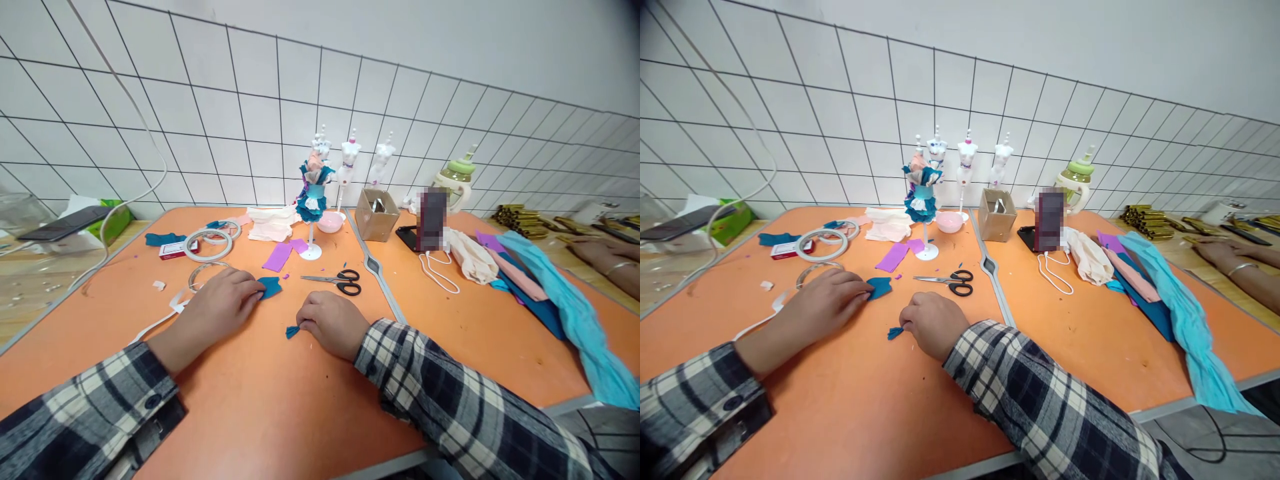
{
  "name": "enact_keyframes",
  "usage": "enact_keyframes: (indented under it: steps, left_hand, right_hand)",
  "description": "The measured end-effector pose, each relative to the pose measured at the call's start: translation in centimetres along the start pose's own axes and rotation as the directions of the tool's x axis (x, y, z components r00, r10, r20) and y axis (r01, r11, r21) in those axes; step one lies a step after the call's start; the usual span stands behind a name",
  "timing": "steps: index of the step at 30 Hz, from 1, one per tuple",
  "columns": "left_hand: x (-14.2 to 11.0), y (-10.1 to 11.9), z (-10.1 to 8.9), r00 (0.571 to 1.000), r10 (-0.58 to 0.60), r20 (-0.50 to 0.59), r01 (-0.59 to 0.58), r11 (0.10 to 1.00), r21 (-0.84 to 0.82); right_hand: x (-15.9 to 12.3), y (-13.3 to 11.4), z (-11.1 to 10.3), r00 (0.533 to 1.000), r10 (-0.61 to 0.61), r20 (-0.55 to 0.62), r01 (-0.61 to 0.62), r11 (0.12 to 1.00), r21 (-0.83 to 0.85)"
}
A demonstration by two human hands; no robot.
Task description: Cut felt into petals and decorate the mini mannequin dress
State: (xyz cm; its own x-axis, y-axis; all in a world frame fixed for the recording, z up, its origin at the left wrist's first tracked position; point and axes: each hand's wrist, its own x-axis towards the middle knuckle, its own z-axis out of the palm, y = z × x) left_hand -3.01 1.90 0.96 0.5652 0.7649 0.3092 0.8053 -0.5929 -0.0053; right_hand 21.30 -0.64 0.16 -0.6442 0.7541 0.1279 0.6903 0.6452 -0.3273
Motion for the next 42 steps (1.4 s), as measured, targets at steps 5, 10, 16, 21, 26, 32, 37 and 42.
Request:
enact_keyframes:
  steps: [5, 10, 16, 21, 26, 32, 37, 42]
  left_hand:
    - [0.1, 0.6, 0.4, 0.994, 0.100, 0.032, -0.098, 0.994, -0.045]
    - [-0.3, 3.5, -0.2, 0.975, 0.215, 0.055, -0.204, 0.967, -0.155]
    - [-0.4, 4.4, -0.4, 0.975, 0.209, 0.076, -0.192, 0.962, -0.193]
    - [-0.4, 4.3, -0.4, 0.979, 0.189, 0.081, -0.171, 0.968, -0.185]
    - [-0.5, 4.1, -0.3, 0.983, 0.160, 0.090, -0.141, 0.971, -0.194]
    - [-0.6, 4.6, -0.8, 0.996, 0.082, 0.035, -0.070, 0.960, -0.271]
    - [-0.8, 5.4, -0.4, 0.985, 0.146, 0.093, -0.113, 0.950, -0.292]
    - [-0.6, 5.5, -0.2, 0.979, 0.154, 0.133, -0.119, 0.963, -0.240]
  right_hand:
    - [-0.2, -0.3, 0.0, 0.993, -0.101, -0.069, 0.104, 0.994, 0.044]
    - [-0.2, -0.4, 0.1, 0.993, -0.109, -0.050, 0.108, 0.994, -0.034]
    - [-0.1, -0.3, -0.1, 0.995, -0.098, 0.007, 0.098, 0.992, -0.080]
    - [-0.3, -0.5, -0.4, 1.000, -0.004, 0.007, 0.005, 0.997, -0.082]
    - [-0.3, -0.5, -0.5, 1.000, 0.013, 0.025, -0.011, 0.996, -0.089]
    - [-0.3, -0.6, -0.6, 1.000, 0.014, 0.027, -0.012, 0.997, -0.079]
    - [-0.3, -0.5, -0.6, 0.999, 0.016, 0.037, -0.014, 0.997, -0.076]
    - [-0.5, -0.8, -0.7, 0.999, 0.024, 0.029, -0.021, 0.995, -0.093]
